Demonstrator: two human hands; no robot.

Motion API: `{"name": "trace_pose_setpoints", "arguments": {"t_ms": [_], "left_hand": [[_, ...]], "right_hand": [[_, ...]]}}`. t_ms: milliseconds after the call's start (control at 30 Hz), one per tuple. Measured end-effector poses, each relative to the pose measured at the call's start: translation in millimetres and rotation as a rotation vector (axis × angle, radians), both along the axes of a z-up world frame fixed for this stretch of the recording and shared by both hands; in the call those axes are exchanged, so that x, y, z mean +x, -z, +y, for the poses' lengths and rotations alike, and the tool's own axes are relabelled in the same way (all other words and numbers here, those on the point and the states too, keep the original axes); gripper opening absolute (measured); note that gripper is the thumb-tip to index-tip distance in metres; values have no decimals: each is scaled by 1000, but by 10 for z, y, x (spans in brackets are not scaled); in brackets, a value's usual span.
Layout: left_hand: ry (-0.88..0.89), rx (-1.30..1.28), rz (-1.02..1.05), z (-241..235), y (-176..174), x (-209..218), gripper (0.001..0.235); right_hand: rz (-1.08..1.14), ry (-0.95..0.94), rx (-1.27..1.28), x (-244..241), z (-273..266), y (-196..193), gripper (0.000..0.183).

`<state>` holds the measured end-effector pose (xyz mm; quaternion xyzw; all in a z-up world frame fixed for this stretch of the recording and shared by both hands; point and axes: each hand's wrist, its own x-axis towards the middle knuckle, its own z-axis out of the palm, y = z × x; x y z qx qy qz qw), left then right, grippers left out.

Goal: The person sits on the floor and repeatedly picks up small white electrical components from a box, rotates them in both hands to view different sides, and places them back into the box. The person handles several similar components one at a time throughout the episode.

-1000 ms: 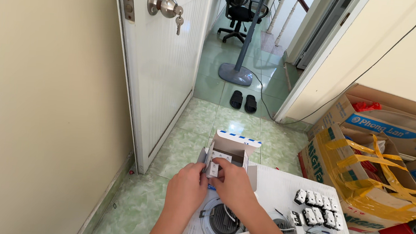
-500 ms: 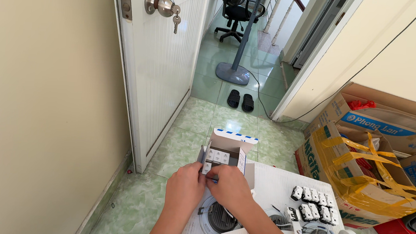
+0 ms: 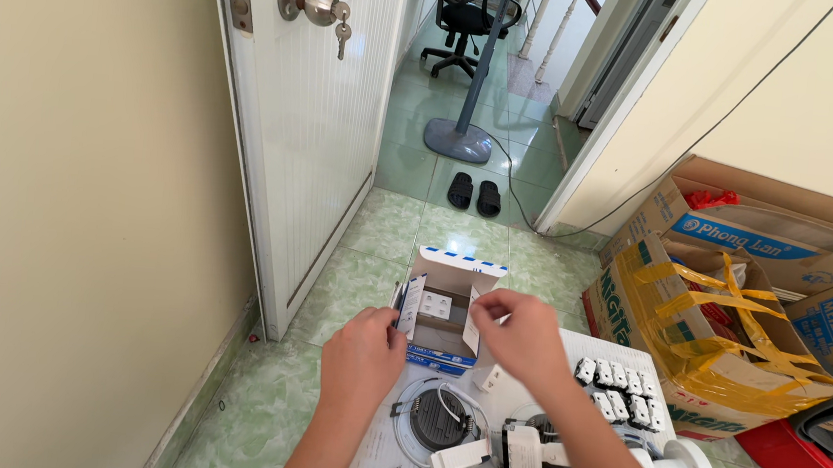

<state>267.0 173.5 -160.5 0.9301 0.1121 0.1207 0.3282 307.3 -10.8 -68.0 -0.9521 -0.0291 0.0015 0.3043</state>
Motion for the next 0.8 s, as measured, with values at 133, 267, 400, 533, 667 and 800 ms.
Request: {"name": "trace_pose_setpoints", "arguments": {"t_ms": [133, 267, 400, 533, 667, 800], "left_hand": [[25, 5, 86, -39, -108, -52, 44], [4, 96, 54, -66, 213, 113, 28], [-10, 181, -43, -67, 350, 160, 31], [-36, 272, -125, -76, 531, 211, 31], [-47, 292, -146, -80, 489, 209, 29], [-62, 343, -220, -85, 504, 211, 26]], "right_hand": [[155, 97, -12, -49, -104, -98, 30], [238, 58, -127, -99, -26, 8, 79], [258, 92, -56, -56, -2, 115, 74], [313, 95, 73, -92, -30, 37, 24], [337, 107, 119, -74, -90, 84, 19], [331, 82, 118, -86, -114, 113, 22]]}}
